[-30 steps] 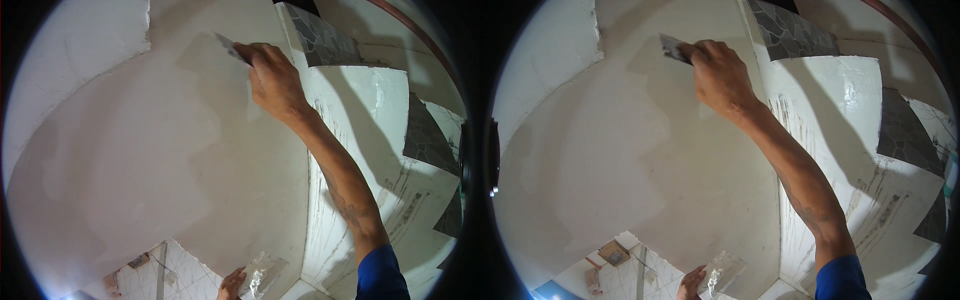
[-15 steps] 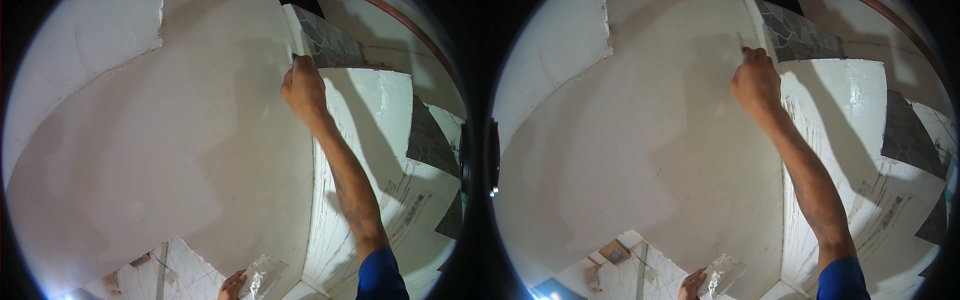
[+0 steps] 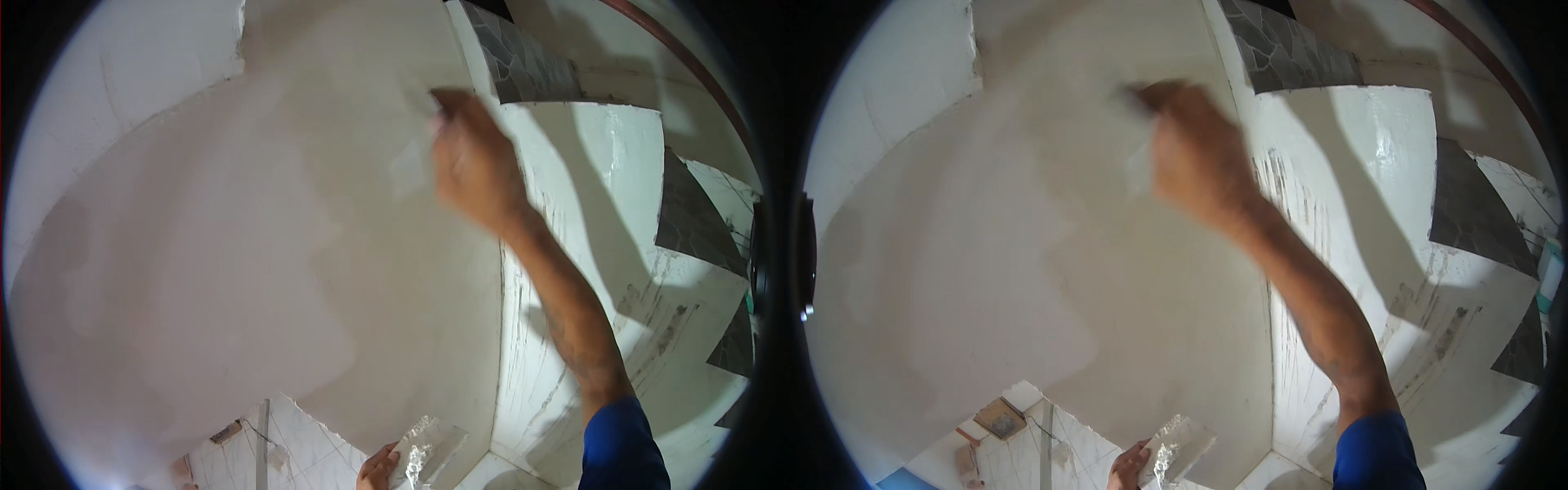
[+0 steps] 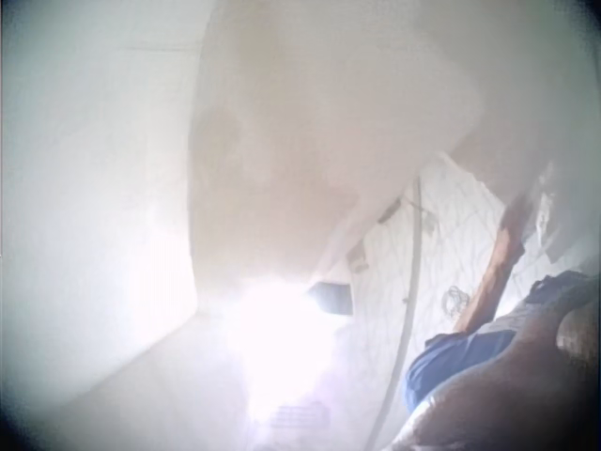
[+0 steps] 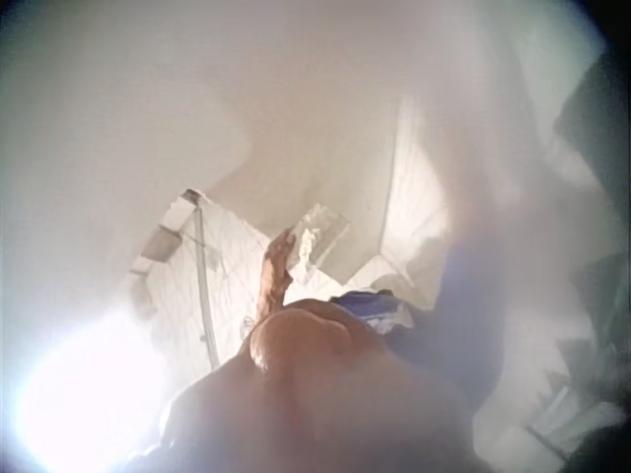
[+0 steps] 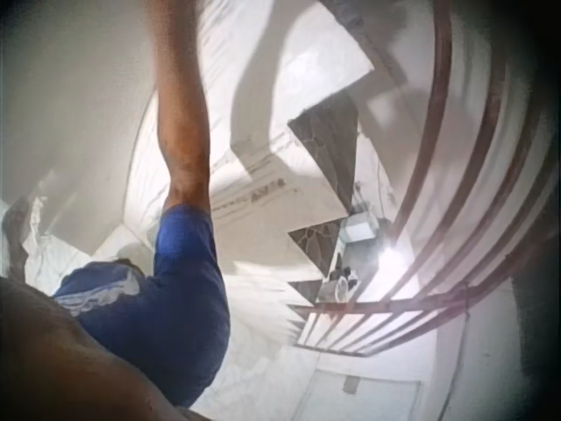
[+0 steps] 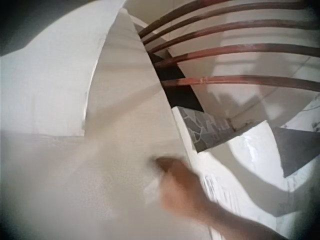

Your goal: Applying and smoothing plaster or joint compound onto a wall surface using a putty knife and hawk.

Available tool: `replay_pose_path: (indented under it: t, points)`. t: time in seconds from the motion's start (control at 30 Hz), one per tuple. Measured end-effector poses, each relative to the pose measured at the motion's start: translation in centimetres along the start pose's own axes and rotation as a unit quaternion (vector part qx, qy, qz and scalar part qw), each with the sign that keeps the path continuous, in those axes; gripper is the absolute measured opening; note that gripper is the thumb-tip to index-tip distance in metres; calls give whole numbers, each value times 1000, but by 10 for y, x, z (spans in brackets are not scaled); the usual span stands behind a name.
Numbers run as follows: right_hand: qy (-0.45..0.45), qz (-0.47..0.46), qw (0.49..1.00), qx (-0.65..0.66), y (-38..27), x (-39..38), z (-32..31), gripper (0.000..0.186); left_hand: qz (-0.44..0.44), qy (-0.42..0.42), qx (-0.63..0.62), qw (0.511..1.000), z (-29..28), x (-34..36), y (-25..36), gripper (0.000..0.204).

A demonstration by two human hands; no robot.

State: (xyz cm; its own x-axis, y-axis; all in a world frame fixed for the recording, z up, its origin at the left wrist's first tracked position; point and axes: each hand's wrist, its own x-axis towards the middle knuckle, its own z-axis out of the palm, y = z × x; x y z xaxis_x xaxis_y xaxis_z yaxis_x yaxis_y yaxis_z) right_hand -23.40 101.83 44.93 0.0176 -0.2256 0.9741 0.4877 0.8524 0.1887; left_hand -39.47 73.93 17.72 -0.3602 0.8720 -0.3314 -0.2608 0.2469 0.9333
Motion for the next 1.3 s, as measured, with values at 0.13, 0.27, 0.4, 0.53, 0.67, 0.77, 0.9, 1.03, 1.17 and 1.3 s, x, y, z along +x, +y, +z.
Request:
replay_pose_path:
  t: [0.13,0.27,0.4,0.53,0.67,0.77,0.9,1.03,1.17,1.3]
  points:
    - [-72,221,963,-139,74,-17,3,22,12,-57,-46,997,-11,9,-13,51]
    - [-127,191,955,-186,47,-43,34,33,25,-66,-30,997,-13,13,-16,53]
    - [-133,13,991,-26,-41,-62,22,33,29,-69,-26,997,-10,14,-15,53]
    - [-178,-125,973,74,-45,-84,-17,45,35,-7,117,992,3,5,6,54]
    - [-72,239,967,-57,28,-76,-20,28,32,-46,37,998,-11,23,-25,56]
    - [-113,274,948,-116,64,-75,-5,20,16,-60,7,998,-9,14,-15,56]
    - [-120,217,960,-127,34,-79,13,28,4,-53,11,999,-12,16,-19,52]
    - [-212,145,966,22,-43,-126,6,47,4,-12,22,1000,-10,16,-21,51]
    - [-231,-55,966,100,-43,-153,-37,43,58,-28,102,993,-4,13,-10,48]
    - [-98,249,963,-29,6,-146,-44,27,294,-45,324,898,-30,23,-44,43]
